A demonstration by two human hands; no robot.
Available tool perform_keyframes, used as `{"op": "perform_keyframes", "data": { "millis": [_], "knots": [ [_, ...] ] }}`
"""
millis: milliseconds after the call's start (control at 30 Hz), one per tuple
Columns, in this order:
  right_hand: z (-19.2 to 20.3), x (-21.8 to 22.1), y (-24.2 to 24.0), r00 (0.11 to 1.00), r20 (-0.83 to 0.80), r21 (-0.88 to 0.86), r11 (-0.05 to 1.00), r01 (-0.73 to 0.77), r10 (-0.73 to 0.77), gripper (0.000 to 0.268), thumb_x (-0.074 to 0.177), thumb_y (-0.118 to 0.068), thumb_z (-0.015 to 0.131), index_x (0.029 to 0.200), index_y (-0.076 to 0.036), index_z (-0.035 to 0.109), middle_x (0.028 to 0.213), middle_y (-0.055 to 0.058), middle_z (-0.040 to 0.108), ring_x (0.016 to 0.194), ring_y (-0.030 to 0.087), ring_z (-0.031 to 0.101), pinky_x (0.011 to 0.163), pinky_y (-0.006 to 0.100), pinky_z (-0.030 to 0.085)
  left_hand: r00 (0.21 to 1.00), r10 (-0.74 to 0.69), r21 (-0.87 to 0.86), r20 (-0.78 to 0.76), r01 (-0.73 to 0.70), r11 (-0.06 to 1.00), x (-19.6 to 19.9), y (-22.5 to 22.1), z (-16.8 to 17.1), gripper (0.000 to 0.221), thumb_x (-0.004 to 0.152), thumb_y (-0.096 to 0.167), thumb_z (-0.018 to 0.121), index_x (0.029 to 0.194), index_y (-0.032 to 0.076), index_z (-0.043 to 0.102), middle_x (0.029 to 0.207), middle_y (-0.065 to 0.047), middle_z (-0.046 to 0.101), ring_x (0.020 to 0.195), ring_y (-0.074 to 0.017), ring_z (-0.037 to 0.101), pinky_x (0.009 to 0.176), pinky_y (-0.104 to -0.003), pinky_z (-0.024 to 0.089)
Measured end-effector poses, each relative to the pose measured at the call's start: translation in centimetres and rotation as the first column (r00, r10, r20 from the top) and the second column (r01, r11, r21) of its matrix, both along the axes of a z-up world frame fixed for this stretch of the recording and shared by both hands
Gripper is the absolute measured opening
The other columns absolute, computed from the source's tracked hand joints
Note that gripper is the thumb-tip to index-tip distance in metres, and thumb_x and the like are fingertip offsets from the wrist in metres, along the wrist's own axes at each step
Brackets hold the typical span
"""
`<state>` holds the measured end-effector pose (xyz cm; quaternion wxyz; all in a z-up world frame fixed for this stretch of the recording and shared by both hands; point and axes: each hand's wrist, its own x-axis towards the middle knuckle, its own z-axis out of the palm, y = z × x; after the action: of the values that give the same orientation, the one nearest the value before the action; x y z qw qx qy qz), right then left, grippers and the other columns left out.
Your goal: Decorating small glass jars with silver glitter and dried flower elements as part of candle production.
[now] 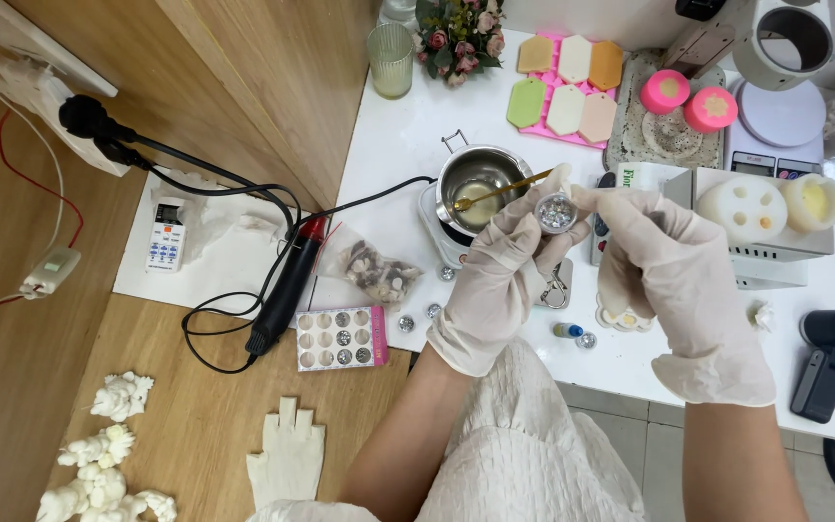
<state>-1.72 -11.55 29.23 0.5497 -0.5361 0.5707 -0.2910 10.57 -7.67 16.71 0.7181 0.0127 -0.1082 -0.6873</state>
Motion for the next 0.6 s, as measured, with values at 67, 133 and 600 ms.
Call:
{"op": "perform_keyframes", "data": {
  "millis": [67, 133, 600],
  "knots": [
    [0.0, -0.4, -0.1, 1.000, -0.010, -0.020, 1.000, 0.011, -0.011, 0.026, 0.098, -0.032, 0.064, 0.099, -0.010, 0.077, 0.054, -0.003, 0.050, 0.040, 0.004, 0.038, 0.037, 0.024, 0.021, 1.000, -0.019, 0.010, 0.012, 0.019, 1.000, -0.1, -0.1, -0.9, 0.049, 0.107, 0.012, 0.061, 0.153, 0.000, 0.047, 0.150, -0.008, 0.058, 0.139, -0.0226, 0.055, 0.123, -0.037, 0.044],
    [0.2, -0.4, 0.0, 1.000, -0.018, -0.039, 0.999, 0.020, -0.021, 0.027, 0.101, -0.033, 0.062, 0.099, -0.010, 0.076, 0.053, -0.003, 0.049, 0.040, 0.004, 0.036, 0.037, 0.024, 0.020, 0.999, -0.037, 0.021, 0.026, 0.036, 0.999, -0.1, -0.1, -1.9, 0.048, 0.109, 0.011, 0.060, 0.154, 0.000, 0.047, 0.148, -0.010, 0.058, 0.139, -0.0239, 0.056, 0.124, -0.038, 0.042],
    [2.0, 0.9, 0.6, 0.836, -0.547, -0.135, 0.981, -0.136, 0.041, 0.045, 0.076, -0.032, 0.087, 0.114, -0.009, 0.079, 0.069, -0.004, 0.065, 0.060, 0.002, 0.053, 0.051, 0.020, 0.047, 0.994, -0.107, -0.050, -0.010, 0.107, 0.993, -1.8, 0.0, -1.6, 0.047, 0.109, 0.009, 0.062, 0.154, 0.000, 0.051, 0.154, -0.008, 0.057, 0.136, -0.0172, 0.060, 0.123, -0.032, 0.047]
  ]
}}
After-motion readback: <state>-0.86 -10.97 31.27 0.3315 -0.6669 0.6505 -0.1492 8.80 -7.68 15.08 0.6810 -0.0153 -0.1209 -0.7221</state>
